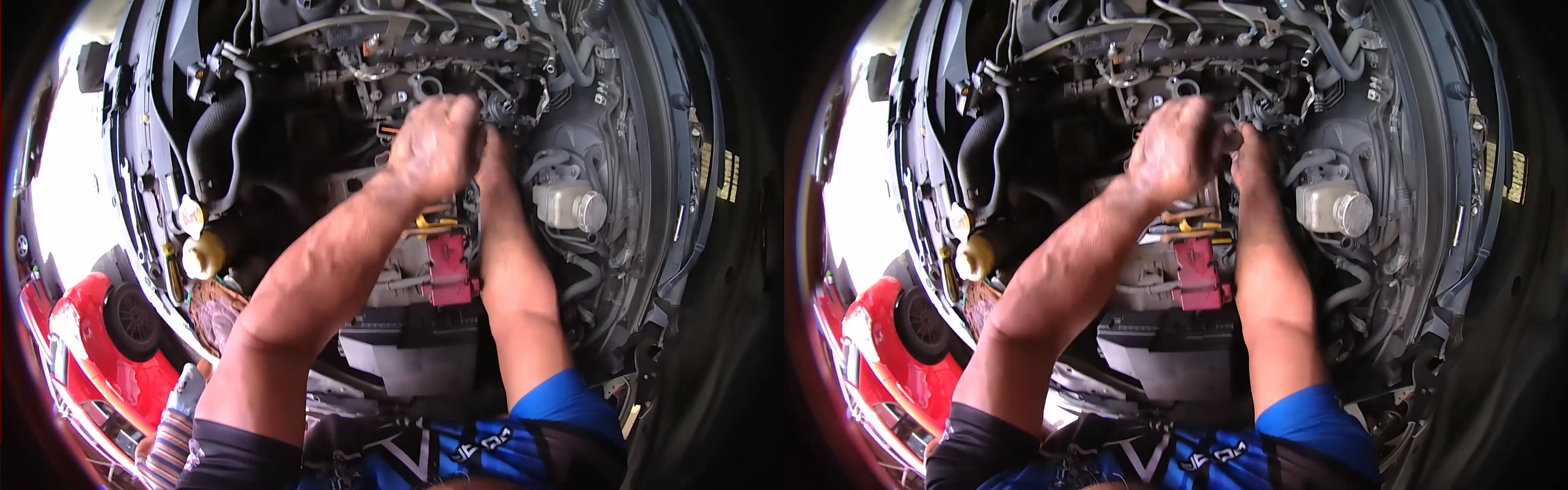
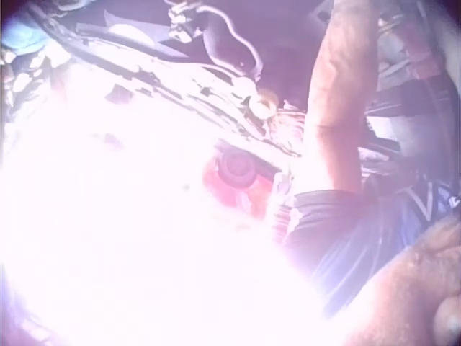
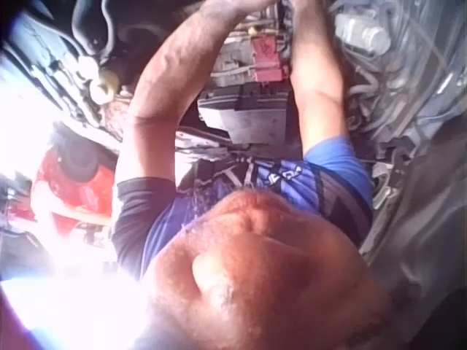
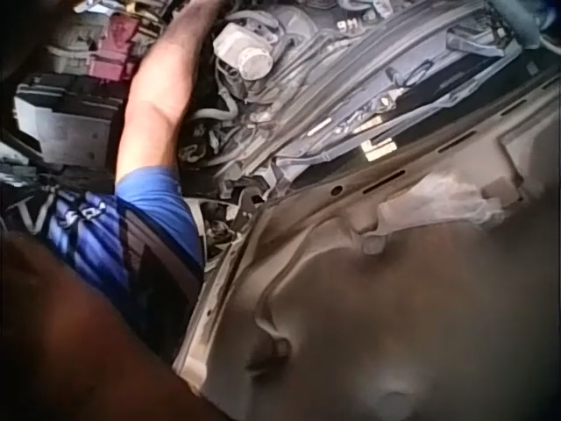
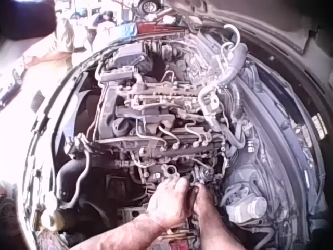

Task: Repairing and removing components from a car engine in an automotive service bay.

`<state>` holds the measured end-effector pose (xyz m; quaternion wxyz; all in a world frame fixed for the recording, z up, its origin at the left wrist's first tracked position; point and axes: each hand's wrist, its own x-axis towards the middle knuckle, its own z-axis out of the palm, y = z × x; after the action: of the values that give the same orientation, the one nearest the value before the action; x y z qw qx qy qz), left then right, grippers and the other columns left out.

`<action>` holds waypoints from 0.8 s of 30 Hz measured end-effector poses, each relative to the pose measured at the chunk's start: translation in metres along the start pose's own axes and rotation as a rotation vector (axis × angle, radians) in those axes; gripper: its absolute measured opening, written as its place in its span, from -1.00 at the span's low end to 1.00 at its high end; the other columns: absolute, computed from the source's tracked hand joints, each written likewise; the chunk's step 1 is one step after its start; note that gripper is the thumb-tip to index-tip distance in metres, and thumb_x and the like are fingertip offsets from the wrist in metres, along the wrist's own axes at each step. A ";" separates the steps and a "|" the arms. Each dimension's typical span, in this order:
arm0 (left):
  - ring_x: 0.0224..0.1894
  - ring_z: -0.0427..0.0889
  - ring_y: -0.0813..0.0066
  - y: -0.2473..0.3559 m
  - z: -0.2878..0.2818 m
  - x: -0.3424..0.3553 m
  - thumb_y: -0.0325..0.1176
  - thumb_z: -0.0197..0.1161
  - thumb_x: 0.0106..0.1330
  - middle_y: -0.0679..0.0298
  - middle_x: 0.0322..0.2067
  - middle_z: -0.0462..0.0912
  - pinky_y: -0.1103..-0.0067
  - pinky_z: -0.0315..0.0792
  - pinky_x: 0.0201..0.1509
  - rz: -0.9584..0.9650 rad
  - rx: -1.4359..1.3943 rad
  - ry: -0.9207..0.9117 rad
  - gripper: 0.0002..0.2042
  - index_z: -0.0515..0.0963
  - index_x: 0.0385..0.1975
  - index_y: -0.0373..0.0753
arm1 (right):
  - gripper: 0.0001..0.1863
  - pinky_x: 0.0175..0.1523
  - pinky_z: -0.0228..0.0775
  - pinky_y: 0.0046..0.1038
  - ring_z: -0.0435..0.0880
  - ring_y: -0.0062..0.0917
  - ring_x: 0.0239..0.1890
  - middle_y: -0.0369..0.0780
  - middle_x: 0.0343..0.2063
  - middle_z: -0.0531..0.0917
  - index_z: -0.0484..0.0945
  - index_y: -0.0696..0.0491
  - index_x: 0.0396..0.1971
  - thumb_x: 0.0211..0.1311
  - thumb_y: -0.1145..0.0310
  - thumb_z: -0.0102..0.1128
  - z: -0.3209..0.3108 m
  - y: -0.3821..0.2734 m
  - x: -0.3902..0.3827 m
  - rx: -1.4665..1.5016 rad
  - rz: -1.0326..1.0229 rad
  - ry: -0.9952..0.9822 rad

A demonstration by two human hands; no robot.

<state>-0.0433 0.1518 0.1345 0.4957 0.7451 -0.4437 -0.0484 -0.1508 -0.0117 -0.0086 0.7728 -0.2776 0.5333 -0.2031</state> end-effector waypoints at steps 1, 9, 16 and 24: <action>-0.27 0.59 -0.10 0.018 0.005 0.006 -0.35 0.33 0.21 -0.02 -0.35 0.61 0.20 0.47 -0.13 0.123 -0.068 0.054 -0.74 0.51 -0.18 -0.34 | -0.63 -0.39 0.52 -0.43 0.66 -0.51 -0.38 -0.26 -0.31 0.62 0.48 0.06 -0.06 0.10 0.47 0.32 -0.049 0.000 0.058 -0.022 -0.285 -0.131; -0.38 0.56 0.02 -0.059 -0.011 -0.034 -0.38 0.39 0.17 0.16 -0.48 0.55 0.26 0.47 -0.23 0.223 0.106 0.033 -0.82 0.49 -0.37 -0.21 | -0.03 0.15 0.46 -0.26 0.52 -0.28 0.14 -0.03 0.25 0.38 0.00 0.13 0.45 0.03 0.54 0.34 0.020 0.034 -0.001 -0.246 -0.266 0.135; 0.14 0.38 -0.12 -0.051 0.007 -0.032 -0.13 0.27 0.25 -0.03 0.05 0.46 0.08 0.19 0.27 0.074 0.255 0.190 -0.54 0.43 0.05 -0.28 | -0.08 0.24 0.36 -0.32 0.48 -0.26 0.19 0.03 0.23 0.41 0.05 0.25 0.40 0.03 0.47 0.31 0.017 0.025 0.012 -0.383 -0.392 0.148; 0.38 0.18 -0.08 -0.073 0.017 -0.045 0.12 0.08 0.34 0.02 0.28 0.31 -0.09 -0.13 0.43 -0.063 0.422 0.161 -0.39 0.34 0.22 -0.23 | -0.10 0.34 0.25 -0.35 0.44 -0.21 0.23 0.12 0.20 0.42 0.07 0.37 0.35 0.01 0.43 0.31 0.018 0.043 0.012 -0.524 -0.477 0.154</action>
<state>-0.0345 0.1799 0.0523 0.3608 0.8472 -0.3795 0.0899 -0.1290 0.0174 -0.0397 0.5640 -0.5667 0.5441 -0.2544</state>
